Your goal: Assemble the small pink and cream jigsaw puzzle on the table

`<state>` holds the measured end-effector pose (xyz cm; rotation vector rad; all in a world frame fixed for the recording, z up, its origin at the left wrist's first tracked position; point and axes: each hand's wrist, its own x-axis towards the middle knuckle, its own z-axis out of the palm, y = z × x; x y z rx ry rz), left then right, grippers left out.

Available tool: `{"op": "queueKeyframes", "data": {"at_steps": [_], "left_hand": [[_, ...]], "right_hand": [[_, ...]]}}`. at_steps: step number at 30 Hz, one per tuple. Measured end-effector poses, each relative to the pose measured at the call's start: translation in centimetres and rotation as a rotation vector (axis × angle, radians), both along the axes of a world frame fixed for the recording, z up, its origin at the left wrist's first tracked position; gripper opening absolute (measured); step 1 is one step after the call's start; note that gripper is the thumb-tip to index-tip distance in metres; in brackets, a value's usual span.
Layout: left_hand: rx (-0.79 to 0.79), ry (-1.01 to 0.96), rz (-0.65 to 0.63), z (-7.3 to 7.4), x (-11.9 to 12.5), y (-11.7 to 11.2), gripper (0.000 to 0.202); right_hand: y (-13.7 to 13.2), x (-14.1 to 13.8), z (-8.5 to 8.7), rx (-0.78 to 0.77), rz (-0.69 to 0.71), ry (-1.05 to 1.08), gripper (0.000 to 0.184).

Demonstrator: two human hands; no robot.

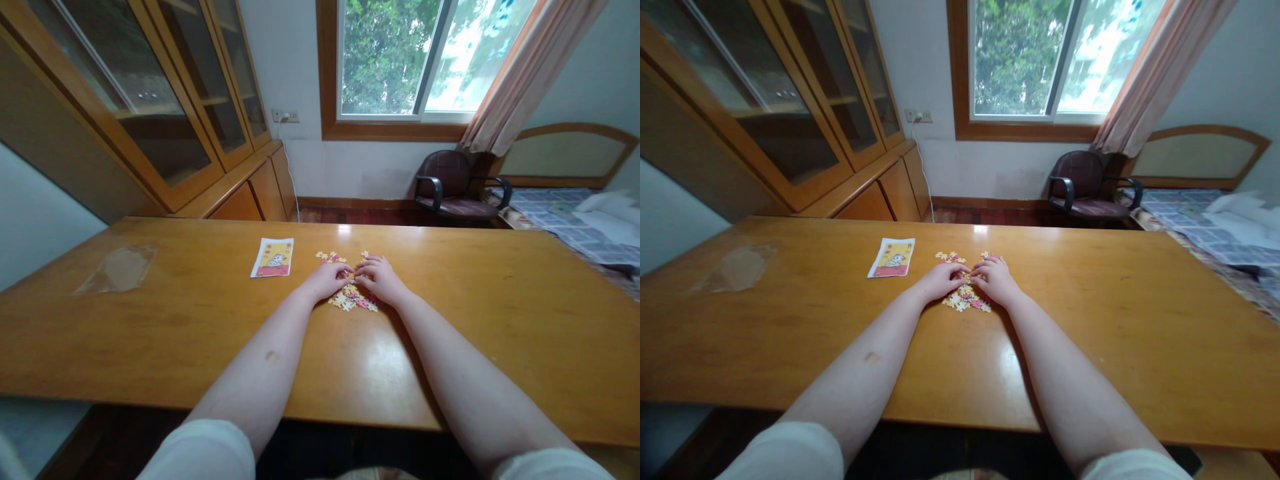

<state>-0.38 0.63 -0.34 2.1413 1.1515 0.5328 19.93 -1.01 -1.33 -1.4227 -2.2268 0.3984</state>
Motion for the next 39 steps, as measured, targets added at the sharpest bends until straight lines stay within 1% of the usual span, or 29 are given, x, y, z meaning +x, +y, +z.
{"op": "queueKeyframes", "data": {"at_steps": [4, 6, 8, 11, 13, 16, 20, 23, 26, 27, 29, 31, 33, 34, 35, 37, 38, 39], "left_hand": [[0.009, 0.005, -0.025, -0.1, 0.3, -0.1, 0.029], [0.007, 0.014, -0.022, 0.1, 0.3, -0.2, 0.029], [0.007, 0.022, -0.008, 0.4, 0.2, -0.3, 0.031], [0.028, 0.051, 0.035, 0.9, -0.1, -0.3, 0.032], [0.039, 0.082, 0.07, 1.1, -0.3, -0.4, 0.03], [0.043, 0.116, 0.096, 1.3, -0.5, -0.4, 0.028], [0.052, 0.141, 0.096, 1.4, -0.5, -0.5, 0.025], [0.051, 0.15, 0.094, 1.3, -0.5, -0.4, 0.024], [0.057, 0.158, 0.085, 1.0, -0.6, -0.3, 0.024], [0.057, 0.159, 0.08, 0.9, -0.6, -0.2, 0.024], [0.054, 0.158, 0.074, 0.9, -0.5, -0.2, 0.024], [0.045, 0.162, 0.072, 1.0, -0.5, -0.2, 0.024], [0.032, 0.168, 0.073, 1.2, -0.5, -0.3, 0.025], [0.024, 0.169, 0.072, 1.3, -0.5, -0.3, 0.025], [0.013, 0.171, 0.069, 1.4, -0.5, -0.4, 0.026], [-0.009, 0.174, 0.045, 1.5, -0.6, -0.5, 0.028], [-0.018, 0.175, 0.023, 1.5, -0.7, -0.5, 0.029], [-0.019, 0.177, -0.004, 1.5, -0.8, -0.5, 0.031]], "right_hand": [[0.0, -0.4, -0.1, -0.002, 0.05, 0.044, 0.014], [0.1, -0.4, -0.1, 0.0, 0.04, 0.069, 0.015], [0.3, 0.0, 0.0, 0.005, -0.052, 0.081, 0.016], [0.7, 1.1, 0.2, -0.002, -0.285, 0.037, 0.019], [0.9, 1.8, 0.4, -0.034, -0.403, -0.031, 0.022], [0.9, 2.4, 0.7, -0.083, -0.494, -0.115, 0.025], [0.9, 2.6, 0.7, -0.082, -0.555, -0.135, 0.026], [0.8, 2.4, 0.3, -0.067, -0.485, -0.121, 0.036], [0.5, 2.0, -0.3, -0.057, -0.385, -0.173, 0.062], [0.5, 1.9, -0.5, -0.06, -0.374, -0.194, 0.068], [0.5, 1.8, -0.7, -0.073, -0.394, -0.215, 0.074], [0.6, 1.9, -0.7, -0.084, -0.442, -0.201, 0.072], [0.7, 2.1, -0.5, -0.077, -0.456, -0.171, 0.063], [0.7, 2.1, -0.4, -0.069, -0.424, -0.159, 0.056], [0.6, 2.1, -0.2, -0.062, -0.363, -0.155, 0.048], [0.4, 1.8, 0.1, -0.057, -0.203, -0.17, 0.036], [0.2, 1.7, 0.2, -0.064, -0.138, -0.185, 0.032], [0.1, 1.5, 0.3, -0.074, -0.101, -0.201, 0.031]]}}
